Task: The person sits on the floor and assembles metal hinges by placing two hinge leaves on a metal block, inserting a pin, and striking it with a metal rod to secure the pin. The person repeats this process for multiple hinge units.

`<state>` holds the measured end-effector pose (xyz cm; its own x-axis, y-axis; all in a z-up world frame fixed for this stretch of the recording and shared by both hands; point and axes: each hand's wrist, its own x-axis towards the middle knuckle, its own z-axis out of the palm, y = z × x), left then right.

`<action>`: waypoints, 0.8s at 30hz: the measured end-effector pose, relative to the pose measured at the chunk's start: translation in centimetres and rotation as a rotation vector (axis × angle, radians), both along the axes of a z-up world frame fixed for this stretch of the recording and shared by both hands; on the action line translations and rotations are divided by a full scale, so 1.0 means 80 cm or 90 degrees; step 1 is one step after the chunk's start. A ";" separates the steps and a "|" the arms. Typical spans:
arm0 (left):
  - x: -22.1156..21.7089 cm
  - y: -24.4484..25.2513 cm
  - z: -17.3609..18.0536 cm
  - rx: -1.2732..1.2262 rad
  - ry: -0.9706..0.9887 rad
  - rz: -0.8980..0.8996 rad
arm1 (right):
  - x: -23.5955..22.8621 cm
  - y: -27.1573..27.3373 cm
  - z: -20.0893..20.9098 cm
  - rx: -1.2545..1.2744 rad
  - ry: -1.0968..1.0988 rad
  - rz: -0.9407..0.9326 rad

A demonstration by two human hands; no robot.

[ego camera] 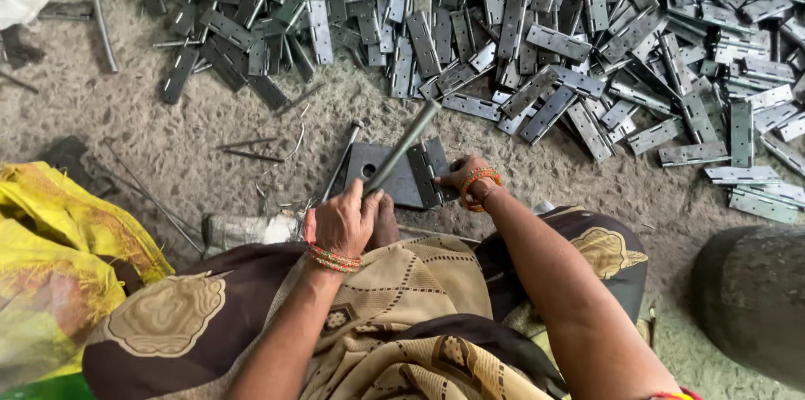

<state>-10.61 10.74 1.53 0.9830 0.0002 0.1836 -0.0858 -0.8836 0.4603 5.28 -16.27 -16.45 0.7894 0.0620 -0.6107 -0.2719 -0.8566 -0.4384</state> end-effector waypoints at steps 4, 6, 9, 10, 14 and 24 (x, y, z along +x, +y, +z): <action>0.002 0.003 -0.012 0.019 0.266 0.002 | -0.005 0.009 0.006 0.013 0.034 -0.043; 0.004 0.004 -0.024 0.083 0.381 0.040 | -0.017 0.011 0.011 -0.015 -0.004 -0.044; 0.011 0.010 -0.032 0.113 0.300 0.085 | -0.021 0.010 0.023 0.007 -0.047 -0.059; 0.006 0.011 -0.036 0.105 0.307 0.093 | -0.030 0.009 0.023 0.025 -0.054 -0.066; -0.003 0.022 -0.042 0.098 0.343 0.145 | -0.033 0.010 0.029 0.018 0.042 -0.100; 0.004 0.047 -0.092 0.112 0.413 0.162 | -0.017 0.000 0.013 0.360 0.024 -0.304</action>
